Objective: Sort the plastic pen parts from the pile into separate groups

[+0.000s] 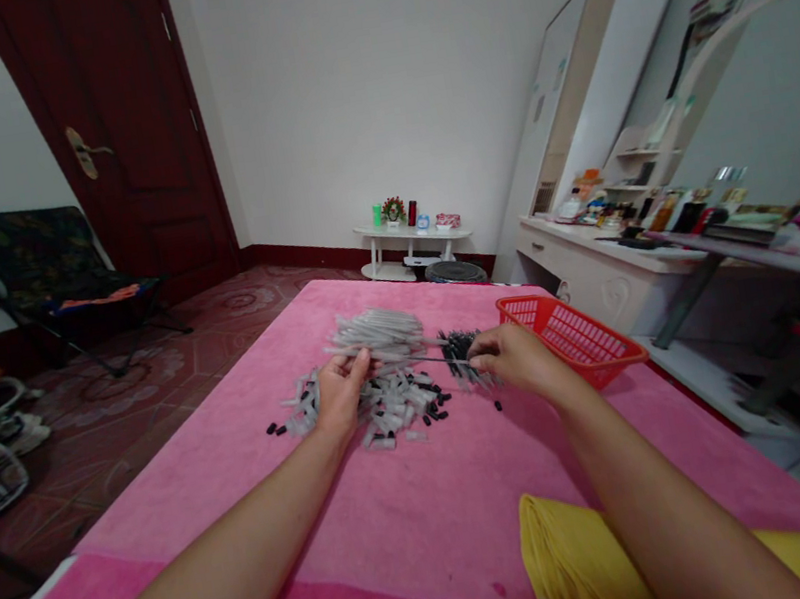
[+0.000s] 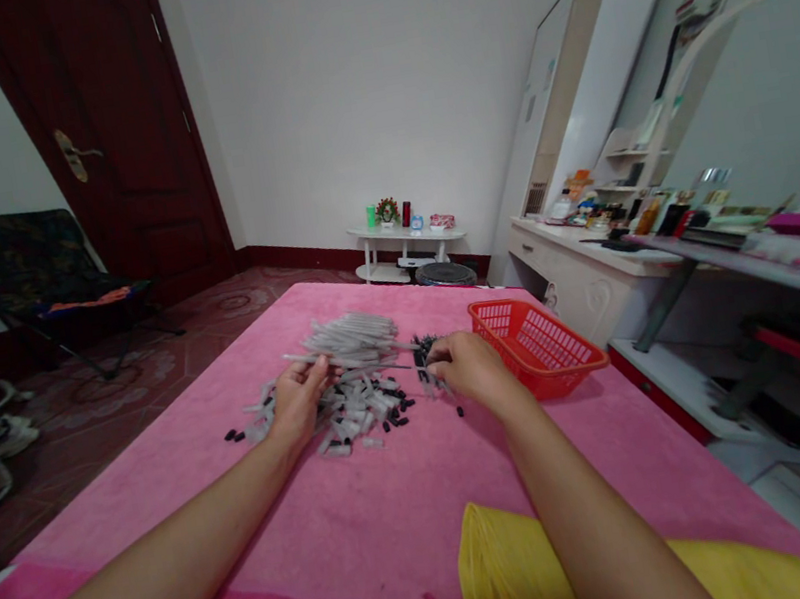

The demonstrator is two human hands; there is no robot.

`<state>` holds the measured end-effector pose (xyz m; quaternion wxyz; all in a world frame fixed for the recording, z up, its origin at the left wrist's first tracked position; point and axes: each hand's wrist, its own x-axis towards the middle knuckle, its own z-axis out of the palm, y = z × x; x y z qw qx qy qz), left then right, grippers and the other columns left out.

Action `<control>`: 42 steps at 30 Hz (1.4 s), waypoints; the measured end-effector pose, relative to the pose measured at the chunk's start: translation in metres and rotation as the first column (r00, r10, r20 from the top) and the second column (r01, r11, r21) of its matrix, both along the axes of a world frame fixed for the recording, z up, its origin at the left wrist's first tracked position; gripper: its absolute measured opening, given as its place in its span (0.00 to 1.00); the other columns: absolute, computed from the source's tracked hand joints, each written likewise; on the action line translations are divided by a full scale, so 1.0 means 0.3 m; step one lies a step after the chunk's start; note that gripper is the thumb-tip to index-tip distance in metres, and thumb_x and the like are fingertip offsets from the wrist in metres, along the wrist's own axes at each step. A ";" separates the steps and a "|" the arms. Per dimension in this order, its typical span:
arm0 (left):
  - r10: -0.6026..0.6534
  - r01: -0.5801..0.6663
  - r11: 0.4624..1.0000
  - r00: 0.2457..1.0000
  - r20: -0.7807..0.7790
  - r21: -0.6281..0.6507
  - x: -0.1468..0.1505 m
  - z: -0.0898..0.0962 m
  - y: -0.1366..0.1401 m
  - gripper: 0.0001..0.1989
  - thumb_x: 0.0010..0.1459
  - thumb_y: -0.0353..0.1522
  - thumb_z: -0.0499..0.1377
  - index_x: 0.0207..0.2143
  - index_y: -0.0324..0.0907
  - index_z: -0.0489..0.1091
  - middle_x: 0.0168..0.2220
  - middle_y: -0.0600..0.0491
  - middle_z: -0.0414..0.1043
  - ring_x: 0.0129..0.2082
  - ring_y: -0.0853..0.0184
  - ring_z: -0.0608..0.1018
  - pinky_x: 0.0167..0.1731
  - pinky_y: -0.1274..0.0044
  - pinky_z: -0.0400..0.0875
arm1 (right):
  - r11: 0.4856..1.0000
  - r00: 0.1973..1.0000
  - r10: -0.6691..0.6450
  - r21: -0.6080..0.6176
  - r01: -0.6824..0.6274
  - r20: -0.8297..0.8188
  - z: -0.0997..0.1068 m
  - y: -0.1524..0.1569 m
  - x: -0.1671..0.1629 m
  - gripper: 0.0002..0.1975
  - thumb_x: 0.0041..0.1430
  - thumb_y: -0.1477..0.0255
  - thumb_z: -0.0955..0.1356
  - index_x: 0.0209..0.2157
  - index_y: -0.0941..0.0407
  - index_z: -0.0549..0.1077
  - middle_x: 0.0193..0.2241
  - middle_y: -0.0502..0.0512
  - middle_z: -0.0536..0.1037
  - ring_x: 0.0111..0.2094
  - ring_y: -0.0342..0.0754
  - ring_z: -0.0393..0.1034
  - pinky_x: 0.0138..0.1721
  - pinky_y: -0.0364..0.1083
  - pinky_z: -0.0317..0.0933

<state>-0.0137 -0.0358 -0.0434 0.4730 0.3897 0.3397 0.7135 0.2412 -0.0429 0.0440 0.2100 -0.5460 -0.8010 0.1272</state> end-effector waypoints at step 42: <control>-0.124 0.171 0.983 0.893 0.434 -0.070 -0.014 0.022 -0.001 0.06 0.45 0.25 0.67 0.24 0.36 0.71 0.25 0.54 0.74 0.27 0.73 0.78 0.30 0.84 0.75 | 0.995 0.970 -0.073 0.079 0.056 0.232 -0.184 -0.064 -0.209 0.11 0.51 0.66 0.70 0.37 0.54 0.76 0.38 0.55 0.77 0.37 0.47 0.70 0.32 0.41 0.54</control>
